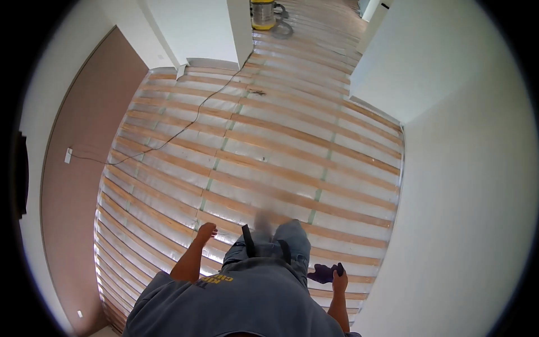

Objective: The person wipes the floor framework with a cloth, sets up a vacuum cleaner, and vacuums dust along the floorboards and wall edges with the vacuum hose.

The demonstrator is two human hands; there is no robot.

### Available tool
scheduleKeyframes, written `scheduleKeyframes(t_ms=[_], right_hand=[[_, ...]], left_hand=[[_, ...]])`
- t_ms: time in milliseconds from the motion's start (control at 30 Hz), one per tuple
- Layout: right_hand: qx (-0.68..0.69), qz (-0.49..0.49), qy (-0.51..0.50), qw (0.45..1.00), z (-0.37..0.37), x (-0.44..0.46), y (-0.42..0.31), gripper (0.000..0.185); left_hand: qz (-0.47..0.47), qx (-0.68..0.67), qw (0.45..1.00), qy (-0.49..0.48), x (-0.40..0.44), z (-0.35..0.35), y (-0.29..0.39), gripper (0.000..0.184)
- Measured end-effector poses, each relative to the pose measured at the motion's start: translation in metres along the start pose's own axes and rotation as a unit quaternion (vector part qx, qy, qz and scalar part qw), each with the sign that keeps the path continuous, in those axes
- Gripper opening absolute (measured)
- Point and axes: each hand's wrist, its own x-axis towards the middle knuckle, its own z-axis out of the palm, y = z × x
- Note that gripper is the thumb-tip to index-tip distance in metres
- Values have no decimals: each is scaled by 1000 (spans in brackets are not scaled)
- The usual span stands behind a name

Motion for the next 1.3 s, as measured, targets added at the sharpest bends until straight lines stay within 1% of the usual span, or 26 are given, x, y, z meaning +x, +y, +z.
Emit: scheduleKeyframes(t_ms=[33, 133, 200, 267, 300, 333, 400, 467, 533, 600, 633, 733, 800, 833, 867, 933, 967, 1033, 1067, 1100, 1133, 1167, 1200, 1233, 1267, 1300], right_hand=[[-12, 5, -7, 1000, 7, 6, -15, 50], [-27, 51, -17, 998, 32, 41, -56, 50], [-52, 85, -38, 994, 49, 75, -77, 51], [-48, 118, -35, 991, 68, 126, -90, 53], [-51, 143, -38, 988, 81, 157, -97, 54], [-5, 103, -26, 994, 95, 189, -109, 55], [-68, 142, -34, 987, 105, 251, -187, 50], [-7, 101, -60, 993, 119, 319, -260, 46], [-16, -3, -38, 999, 130, 385, -348, 49], [77, -65, -69, 993, 135, 446, -441, 50], [-49, -50, -64, 996, 126, 469, -512, 51], [-36, -143, -42, 988, 142, 571, -604, 52], [5, -168, -34, 985, 154, 629, -673, 53], [-25, -138, -15, 990, 164, 663, -696, 54], [-5, -157, -9, 987, 176, 694, -718, 54], [14, -127, 12, 992, 194, 724, -781, 54], [19, -128, 16, 991, 207, 740, -801, 54], [60, -122, 12, 991, 231, 749, -848, 53], [41, -129, 22, 991, 239, 745, -866, 52], [8, -108, 11, 994, 240, 742, -892, 52], [-15, -81, 4, 997, 247, 737, -912, 52], [-11, -83, 12, 996, 254, 737, -933, 51], [-7, -82, 19, 996, 262, 736, -946, 51], [-17, -64, 19, 998, 270, 739, -956, 51], [-14, -42, 22, 999, 281, 735, -961, 51], [-1, -2, 25, 1000, 292, 734, -965, 51]], left_hand=[[60, 56, 997, 6, 30, -4, 48, 27], [149, 62, 987, 15, 99, -6, 193, 32], [187, 45, 981, 24, 144, -4, 269, 32], [184, 49, 981, 27, 180, -1, 321, 32], [156, 30, 986, 46, 197, -2, 331, 32], [128, 11, 990, 65, 215, 1, 342, 33], [54, -24, 997, 53, 235, 3, 337, 36], [-93, 41, 995, 18, 229, 17, 359, 39], [-198, 112, 974, -24, 227, 34, 391, 37], [-194, 71, 978, -16, 238, 41, 412, 40], [-187, 41, 982, 0, 247, 45, 430, 40], [-149, -46, 987, 44, 291, 51, 488, 42], [-153, -65, 984, 64, 340, 50, 524, 41], [-145, -66, 986, 57, 370, 45, 539, 40], [-151, -64, 985, 47, 404, 40, 557, 38], [-191, -46, 979, 45, 481, 29, 592, 37], [-184, -71, 979, 50, 519, 22, 611, 36], [-194, -29, 979, 62, 591, 7, 690, 34], [-201, -15, 978, 53, 614, 8, 728, 33], [-173, -7, 985, 25, 654, -3, 754, 32], [-123, 31, 992, 11, 680, -6, 813, 30], [-90, 37, 995, -4, 711, -8, 872, 27], [18, 152, 987, -43, 755, -15, 916, 25], [14, 76, 997, -26, 779, -14, 975, 25], [82, 91, 992, -23, 815, -18, 1017, 26], [109, 38, 993, -27, 840, -19, 1067, 27]])
